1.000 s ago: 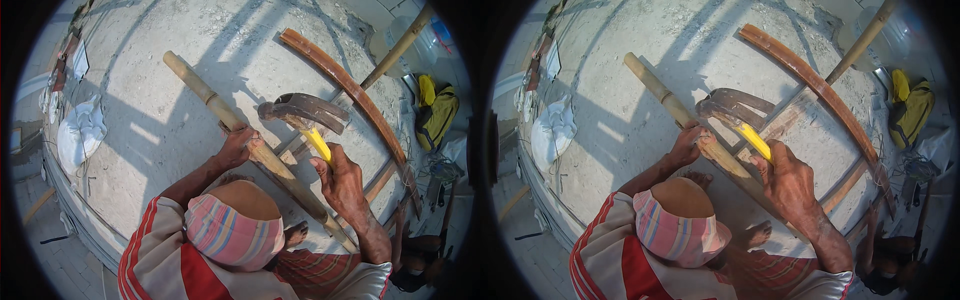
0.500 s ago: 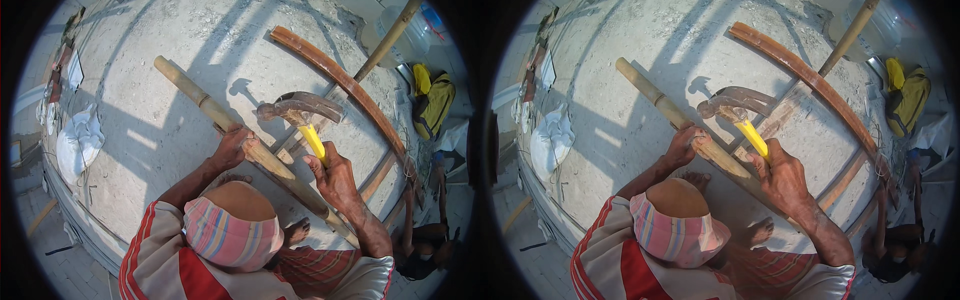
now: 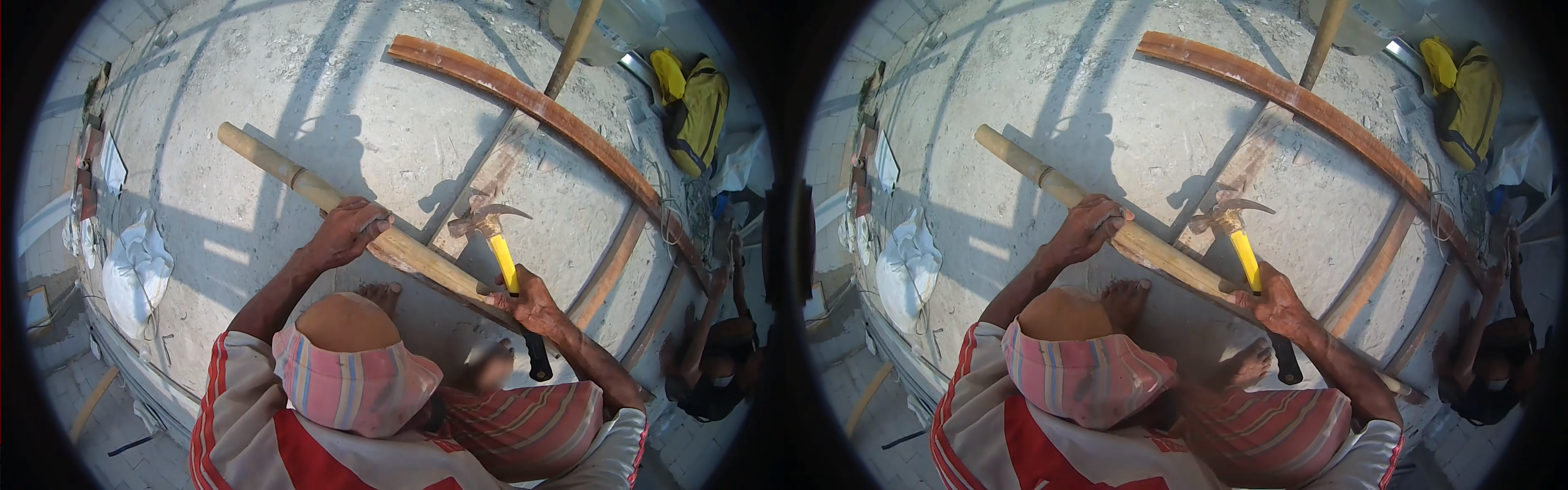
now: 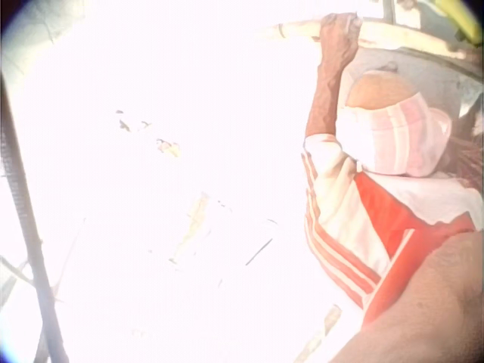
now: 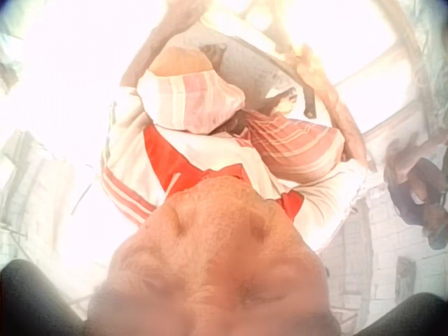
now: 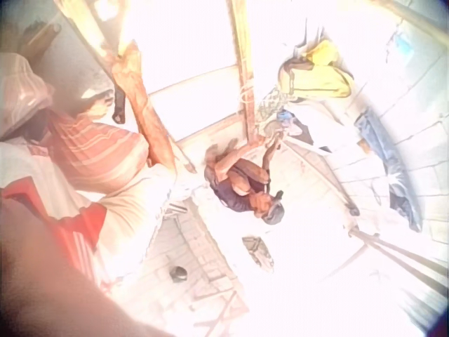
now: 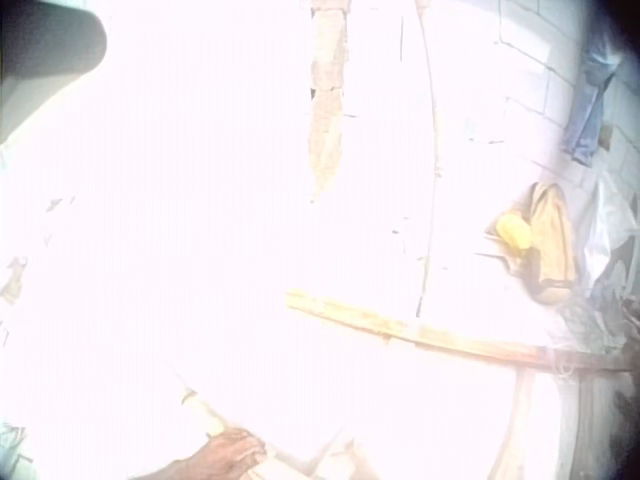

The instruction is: The person constructs a wooden ladder by hammering nails through bamboo rungs into a wooden frame and sawing bamboo pieces to length.

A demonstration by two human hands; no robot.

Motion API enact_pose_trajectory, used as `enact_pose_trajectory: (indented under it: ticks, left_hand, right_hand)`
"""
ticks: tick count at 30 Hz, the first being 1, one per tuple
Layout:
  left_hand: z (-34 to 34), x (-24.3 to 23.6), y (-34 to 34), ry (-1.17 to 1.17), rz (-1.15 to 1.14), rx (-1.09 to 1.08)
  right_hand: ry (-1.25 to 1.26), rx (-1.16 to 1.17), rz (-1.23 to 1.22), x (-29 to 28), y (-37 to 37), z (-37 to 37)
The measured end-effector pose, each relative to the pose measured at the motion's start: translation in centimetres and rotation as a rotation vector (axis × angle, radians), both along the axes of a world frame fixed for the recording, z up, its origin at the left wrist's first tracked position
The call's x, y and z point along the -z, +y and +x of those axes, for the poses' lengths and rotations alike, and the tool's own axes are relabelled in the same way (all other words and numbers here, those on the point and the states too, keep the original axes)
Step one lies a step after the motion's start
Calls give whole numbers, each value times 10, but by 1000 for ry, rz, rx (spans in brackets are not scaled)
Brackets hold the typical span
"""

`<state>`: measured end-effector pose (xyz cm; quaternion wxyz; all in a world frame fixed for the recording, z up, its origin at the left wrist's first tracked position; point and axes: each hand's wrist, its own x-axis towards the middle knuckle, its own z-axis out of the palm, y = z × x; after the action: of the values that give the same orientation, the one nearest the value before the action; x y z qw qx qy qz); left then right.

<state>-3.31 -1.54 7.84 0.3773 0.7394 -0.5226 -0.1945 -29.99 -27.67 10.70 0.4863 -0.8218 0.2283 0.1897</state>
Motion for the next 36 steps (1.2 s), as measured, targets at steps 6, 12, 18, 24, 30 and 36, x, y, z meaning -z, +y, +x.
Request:
enact_pose_trajectory:
  ticks: [6, 12, 18, 24, 30, 36]
  left_hand:
    - [5, 0, -4, -66, 35, 40]
    - [6, -7, 4, -150, 75, 26]
    - [-1, -10, -46, -10, -72, 79]
    - [-13, 38, -103, 93, -115, 74]
    - [-16, 56, -129, 112, -104, 87]
    - [-10, 56, -138, 146, -150, 201]
  right_hand:
    - [216, -110, -6, -14, 7, -4]
    - [23, -57, 96, -1, 9, -7]
    - [43, 2, -16, -28, -24, -15]
    - [1, 69, -344, -11, -70, -32]
    - [-51, 71, -315, 7, -93, -45]
    - [31, 107, -242, 29, -97, -54]
